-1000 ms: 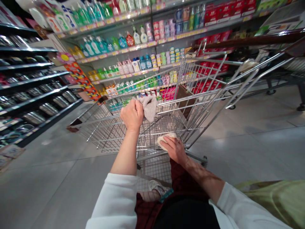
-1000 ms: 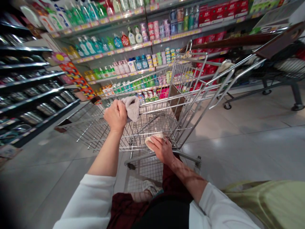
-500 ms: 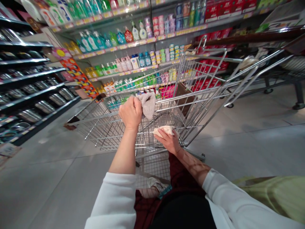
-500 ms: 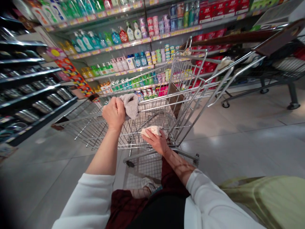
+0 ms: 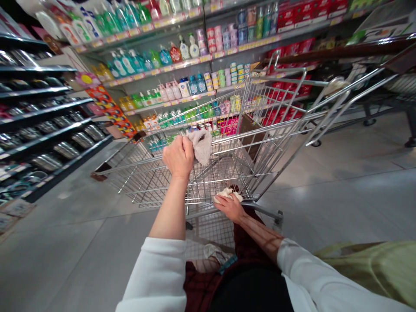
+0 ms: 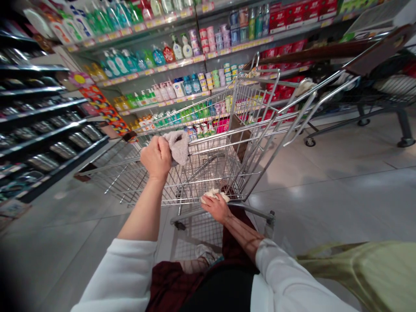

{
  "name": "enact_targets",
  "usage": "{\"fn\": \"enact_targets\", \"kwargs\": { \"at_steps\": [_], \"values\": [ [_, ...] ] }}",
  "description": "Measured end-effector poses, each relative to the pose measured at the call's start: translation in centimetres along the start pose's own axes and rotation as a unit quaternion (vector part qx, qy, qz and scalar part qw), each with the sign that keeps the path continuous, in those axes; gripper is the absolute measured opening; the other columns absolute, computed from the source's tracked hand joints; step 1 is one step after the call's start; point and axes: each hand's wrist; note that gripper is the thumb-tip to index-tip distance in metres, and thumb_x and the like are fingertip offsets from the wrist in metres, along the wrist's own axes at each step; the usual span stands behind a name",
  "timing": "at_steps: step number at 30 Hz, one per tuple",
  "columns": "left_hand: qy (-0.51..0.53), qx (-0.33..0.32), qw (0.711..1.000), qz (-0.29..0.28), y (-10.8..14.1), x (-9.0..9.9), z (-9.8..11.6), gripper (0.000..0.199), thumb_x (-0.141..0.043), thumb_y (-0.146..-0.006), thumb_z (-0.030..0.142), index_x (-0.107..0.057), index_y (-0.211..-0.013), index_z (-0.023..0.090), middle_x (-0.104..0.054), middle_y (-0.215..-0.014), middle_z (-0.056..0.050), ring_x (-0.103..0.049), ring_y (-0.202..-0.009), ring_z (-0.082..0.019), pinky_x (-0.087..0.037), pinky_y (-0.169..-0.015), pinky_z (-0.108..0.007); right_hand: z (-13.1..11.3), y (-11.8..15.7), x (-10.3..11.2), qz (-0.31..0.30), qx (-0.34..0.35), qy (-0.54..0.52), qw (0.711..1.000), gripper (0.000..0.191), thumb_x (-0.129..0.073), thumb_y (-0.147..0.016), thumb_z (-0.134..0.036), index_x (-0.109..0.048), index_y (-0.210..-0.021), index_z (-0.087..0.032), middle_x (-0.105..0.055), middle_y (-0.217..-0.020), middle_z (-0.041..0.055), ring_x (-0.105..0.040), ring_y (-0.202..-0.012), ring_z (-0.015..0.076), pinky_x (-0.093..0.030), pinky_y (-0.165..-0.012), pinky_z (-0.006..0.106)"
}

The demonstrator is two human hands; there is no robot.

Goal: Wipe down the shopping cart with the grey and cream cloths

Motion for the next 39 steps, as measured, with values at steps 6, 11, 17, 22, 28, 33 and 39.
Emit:
{"fn": "enact_targets", "kwargs": {
  "at_steps": [6,11,17,22,28,33,39],
  "values": [
    [-0.001,0.005,1.000,0.011,0.0,-0.2,-0.3,0.041,-0.028,-0.100,0.038,-0.059,-0.078,0.021,-0.060,-0.072,-0.004,-0.051,-0.069,-0.017,-0.025,-0.066,-0.031,1.0,-1.4,6.3,0.012,-0.008,-0.027,1.000,0.029,-0.056,-0.093,-0.027,-0.069,-0.117,-0.038,-0.056,-0.134,-0.0035,-0.046,-0.128,0.0120,-0.033,-0.114,0.031],
    [0.016,0.015,1.000,0.010,0.0,0.0,-0.3,0.040,-0.028,-0.100,0.038,-0.058,-0.079,0.022,-0.058,-0.072,-0.003,-0.051,-0.073,-0.018,-0.027,-0.068,-0.031,4.8,-3.2,15.6,0.269,-0.079,0.055,0.958,0.036,-0.051,-0.091,-0.019,-0.068,-0.119,-0.034,-0.049,-0.142,-0.0020,-0.042,-0.136,0.0166,-0.034,-0.118,0.037],
    [0.027,0.024,0.999,-0.004,0.0,0.2,-0.1,0.039,-0.030,-0.099,0.039,-0.057,-0.078,0.021,-0.056,-0.072,-0.004,-0.051,-0.075,-0.018,-0.027,-0.069,-0.031,7.2,-1.4,13.7,0.241,-0.113,0.126,0.956,0.032,-0.052,-0.091,-0.021,-0.070,-0.116,-0.031,-0.055,-0.134,0.0000,-0.041,-0.136,0.0148,-0.035,-0.118,0.034],
    [0.031,0.022,0.999,-0.013,0.0,0.3,-0.1,0.039,-0.029,-0.099,0.039,-0.057,-0.078,0.021,-0.056,-0.073,-0.004,-0.050,-0.075,-0.018,-0.025,-0.069,-0.031,5.1,0.9,9.2,0.224,-0.096,0.104,0.964,0.035,-0.057,-0.089,-0.014,-0.071,-0.114,-0.035,-0.054,-0.136,-0.0017,-0.042,-0.135,0.0142,-0.038,-0.115,0.033],
    [0.038,0.025,0.999,-0.020,-0.1,0.4,-0.1,0.038,-0.029,-0.099,0.038,-0.057,-0.079,0.021,-0.057,-0.074,-0.005,-0.052,-0.075,-0.019,-0.025,-0.067,-0.032,5.8,1.8,8.6,0.181,-0.093,0.053,0.978,0.037,-0.058,-0.090,-0.014,-0.070,-0.118,-0.034,-0.054,-0.136,0.0003,-0.042,-0.134,0.0151,-0.036,-0.116,0.035],
    [0.006,0.008,1.000,-0.003,0.0,0.3,-0.1,0.041,-0.026,-0.100,0.038,-0.056,-0.078,0.022,-0.058,-0.073,-0.005,-0.051,-0.071,-0.019,-0.024,-0.067,-0.032,4.5,4.0,5.3,0.123,-0.027,0.012,0.992,0.032,-0.056,-0.092,-0.017,-0.071,-0.114,-0.035,-0.059,-0.129,-0.0029,-0.048,-0.127,0.0101,-0.039,-0.114,0.029],
    [0.017,0.008,1.000,-0.016,-0.1,0.2,-0.4,0.039,-0.028,-0.099,0.038,-0.057,-0.079,0.021,-0.058,-0.073,-0.005,-0.052,-0.073,-0.019,-0.025,-0.068,-0.031,2.1,4.6,2.8,0.075,-0.009,-0.026,0.997,0.023,-0.056,-0.091,-0.019,-0.075,-0.098,-0.031,-0.062,-0.122,-0.0033,-0.052,-0.117,0.0099,-0.046,-0.101,0.022]
  ]
}}
Point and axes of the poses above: each hand's wrist, its own y-axis away from the middle knuckle, its own x-axis out of the back of the hand, z = x × y
